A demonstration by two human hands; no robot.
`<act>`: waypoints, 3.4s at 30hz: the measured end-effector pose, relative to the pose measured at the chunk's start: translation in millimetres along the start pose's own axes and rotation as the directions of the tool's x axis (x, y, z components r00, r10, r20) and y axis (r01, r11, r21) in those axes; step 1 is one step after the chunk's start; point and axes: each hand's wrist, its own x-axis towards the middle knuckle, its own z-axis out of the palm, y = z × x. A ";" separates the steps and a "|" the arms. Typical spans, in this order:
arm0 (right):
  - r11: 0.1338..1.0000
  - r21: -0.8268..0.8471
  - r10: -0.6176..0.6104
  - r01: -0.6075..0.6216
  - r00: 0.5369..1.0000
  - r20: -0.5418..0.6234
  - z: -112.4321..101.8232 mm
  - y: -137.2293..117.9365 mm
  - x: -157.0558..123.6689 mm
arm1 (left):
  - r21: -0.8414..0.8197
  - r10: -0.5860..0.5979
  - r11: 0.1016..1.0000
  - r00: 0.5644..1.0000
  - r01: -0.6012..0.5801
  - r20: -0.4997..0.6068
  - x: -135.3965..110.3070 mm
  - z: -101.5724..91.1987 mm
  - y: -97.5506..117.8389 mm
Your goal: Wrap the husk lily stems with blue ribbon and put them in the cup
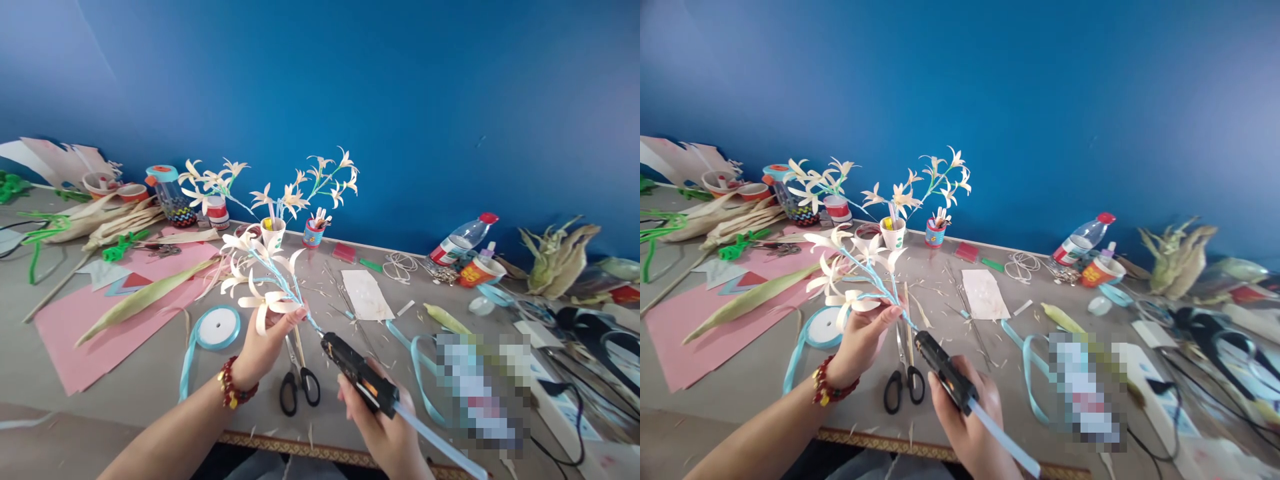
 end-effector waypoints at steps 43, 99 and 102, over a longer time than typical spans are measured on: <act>0.574 -0.814 0.146 0.087 0.968 0.206 -44.1 95.6 70.9 | -0.088 -0.007 0.996 0.994 0.017 0.111 -3.2 -2.1 -0.1; 0.947 0.277 -0.200 0.164 0.974 0.109 16.9 -16.3 78.7 | -0.066 -0.027 0.997 0.999 0.029 0.027 9.0 1.2 12.6; 0.949 0.268 -0.201 0.168 0.974 0.101 20.0 -15.0 79.4 | -0.060 -0.025 0.998 0.999 0.027 0.022 8.4 1.9 12.1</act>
